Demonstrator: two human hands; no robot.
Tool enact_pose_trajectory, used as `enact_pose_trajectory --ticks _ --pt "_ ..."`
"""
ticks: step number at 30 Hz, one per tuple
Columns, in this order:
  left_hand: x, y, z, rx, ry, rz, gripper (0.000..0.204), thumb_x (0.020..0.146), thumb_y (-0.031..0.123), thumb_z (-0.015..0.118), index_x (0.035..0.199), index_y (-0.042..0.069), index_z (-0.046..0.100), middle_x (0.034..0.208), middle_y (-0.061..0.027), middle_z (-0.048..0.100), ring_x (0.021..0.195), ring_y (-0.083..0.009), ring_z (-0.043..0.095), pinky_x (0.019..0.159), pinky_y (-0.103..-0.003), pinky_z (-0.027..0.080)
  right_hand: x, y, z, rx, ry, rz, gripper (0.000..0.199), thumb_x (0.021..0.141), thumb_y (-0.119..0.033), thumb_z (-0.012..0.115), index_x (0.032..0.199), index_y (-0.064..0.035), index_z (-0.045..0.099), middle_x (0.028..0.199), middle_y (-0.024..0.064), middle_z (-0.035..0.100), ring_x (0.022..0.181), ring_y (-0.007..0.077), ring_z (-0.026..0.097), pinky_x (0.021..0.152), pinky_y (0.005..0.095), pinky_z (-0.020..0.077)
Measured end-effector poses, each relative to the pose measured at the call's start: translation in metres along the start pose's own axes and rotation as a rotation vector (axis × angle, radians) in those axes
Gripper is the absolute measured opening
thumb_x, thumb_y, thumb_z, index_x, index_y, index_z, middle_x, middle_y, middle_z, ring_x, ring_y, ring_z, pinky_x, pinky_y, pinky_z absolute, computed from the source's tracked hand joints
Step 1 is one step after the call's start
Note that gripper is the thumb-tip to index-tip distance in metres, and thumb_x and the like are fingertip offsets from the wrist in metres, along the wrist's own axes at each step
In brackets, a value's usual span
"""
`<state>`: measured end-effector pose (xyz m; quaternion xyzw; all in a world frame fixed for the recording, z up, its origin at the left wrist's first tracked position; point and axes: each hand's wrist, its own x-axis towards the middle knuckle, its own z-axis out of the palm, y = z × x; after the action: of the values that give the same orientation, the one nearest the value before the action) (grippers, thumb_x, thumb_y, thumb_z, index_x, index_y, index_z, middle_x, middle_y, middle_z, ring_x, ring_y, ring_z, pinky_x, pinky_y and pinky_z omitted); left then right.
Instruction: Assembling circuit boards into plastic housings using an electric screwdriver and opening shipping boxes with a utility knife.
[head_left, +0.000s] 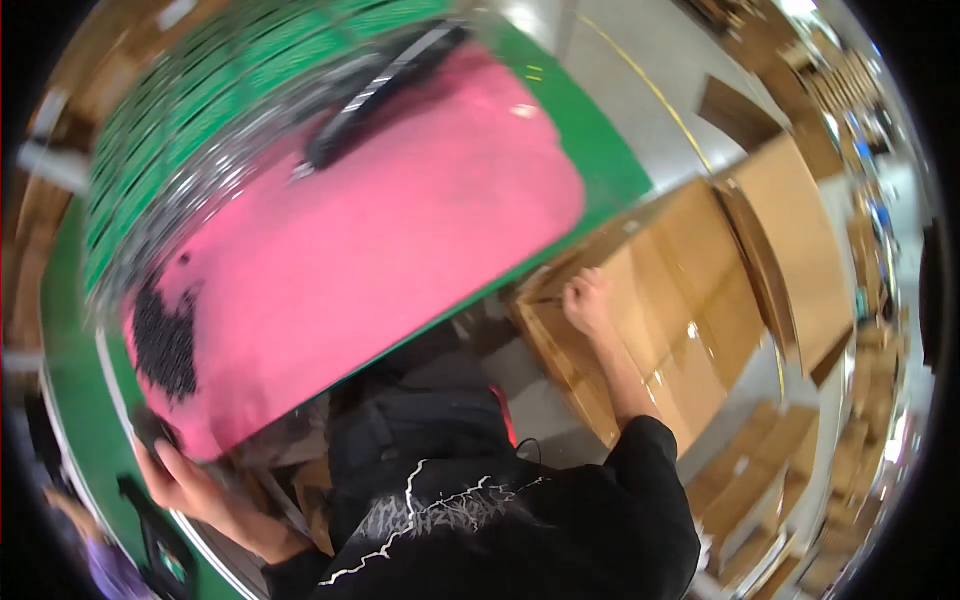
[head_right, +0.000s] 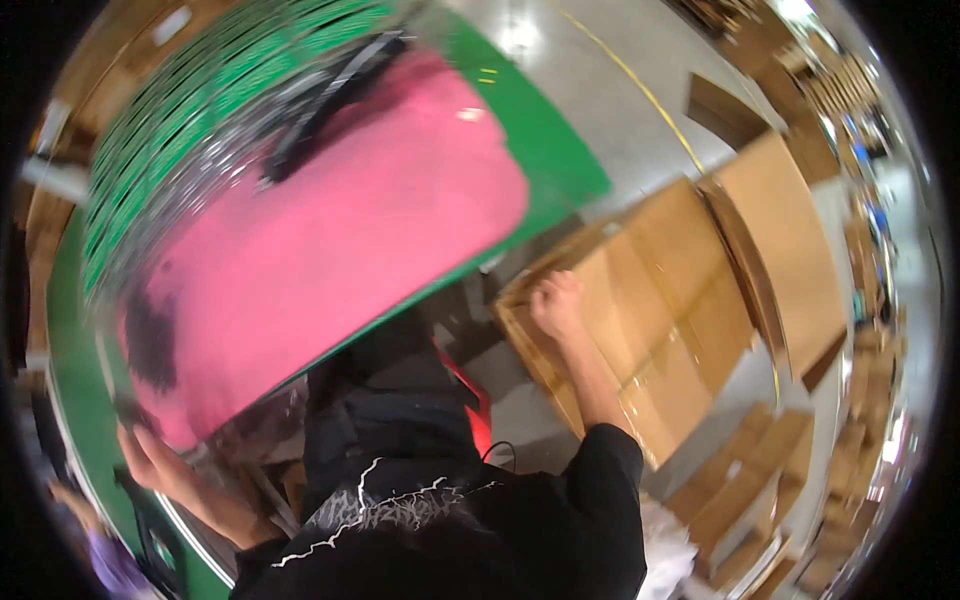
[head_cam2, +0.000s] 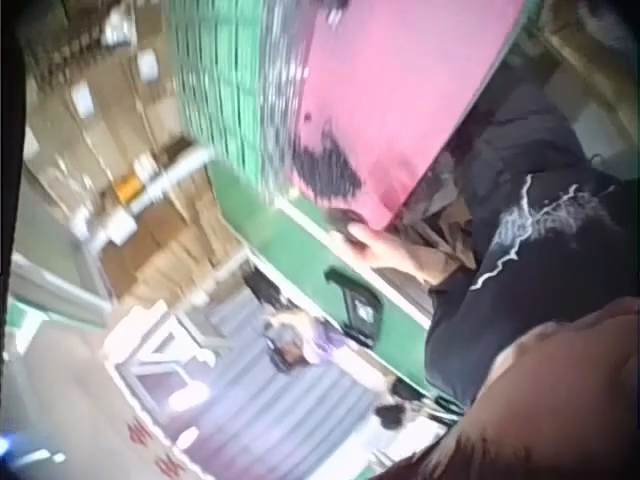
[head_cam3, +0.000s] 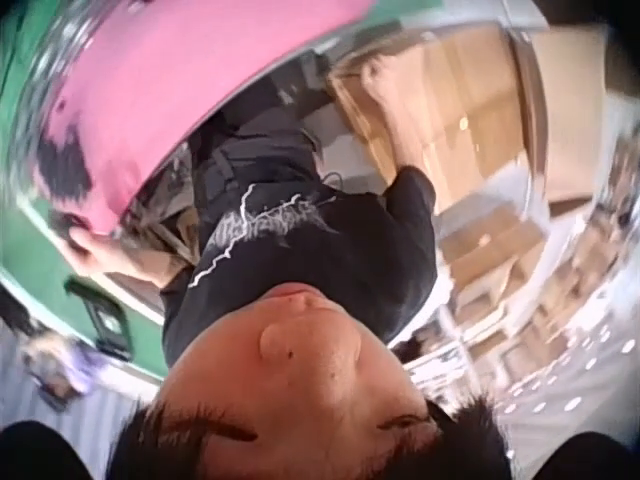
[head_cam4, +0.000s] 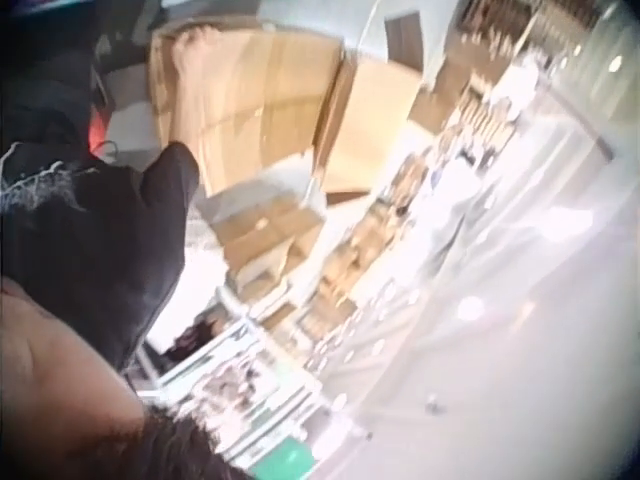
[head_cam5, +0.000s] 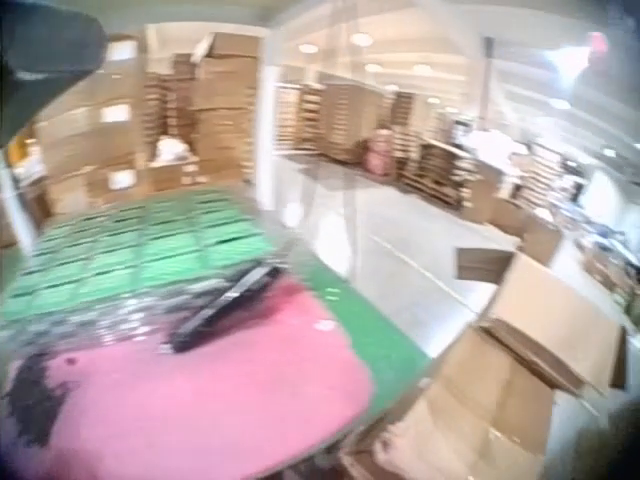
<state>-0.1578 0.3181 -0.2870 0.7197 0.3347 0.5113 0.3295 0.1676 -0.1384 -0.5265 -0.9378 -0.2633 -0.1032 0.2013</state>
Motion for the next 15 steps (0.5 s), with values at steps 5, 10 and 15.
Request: enact_pose_trajectory --ticks 5,10,15 --pt "-0.070 0.095 0.103 -0.597 -1.104 0.064 0.023 0.077 0.012 0.066 0.092 -0.006 0.063 0.080 -0.0156 0.062 0.069 -0.0254 0.060 0.065 -0.034 0.048 -0.069 -0.003 -0.089 -0.020 0.190 0.339 0.033 0.081 -0.009 0.063 0.113 -0.0053 0.059 0.112 0.0158 0.059 0.106 0.0335 0.052 0.090 0.0445 0.0395" --pt "-0.131 0.075 0.179 -0.593 -1.648 -0.053 0.021 0.083 0.004 0.065 0.102 -0.003 0.061 0.082 -0.0098 0.060 0.068 -0.0166 0.054 0.062 -0.027 0.043 -0.230 0.081 -0.184 -0.662 0.128 1.459 0.075 0.077 -0.039 0.074 0.132 0.0031 0.045 0.130 0.0228 0.050 0.126 0.0373 0.042 0.102 0.0485 0.0375" --pt "-0.172 0.049 0.218 -0.557 -1.766 -0.470 0.022 0.091 0.011 0.062 0.109 -0.002 0.061 0.084 -0.0004 0.062 0.075 -0.0059 0.054 0.068 -0.022 0.044 -0.375 0.133 -0.163 0.408 0.500 1.768 0.089 0.071 -0.054 0.078 0.127 0.0094 0.051 0.124 0.0183 0.058 0.113 0.0312 0.056 0.097 0.0380 0.0437"
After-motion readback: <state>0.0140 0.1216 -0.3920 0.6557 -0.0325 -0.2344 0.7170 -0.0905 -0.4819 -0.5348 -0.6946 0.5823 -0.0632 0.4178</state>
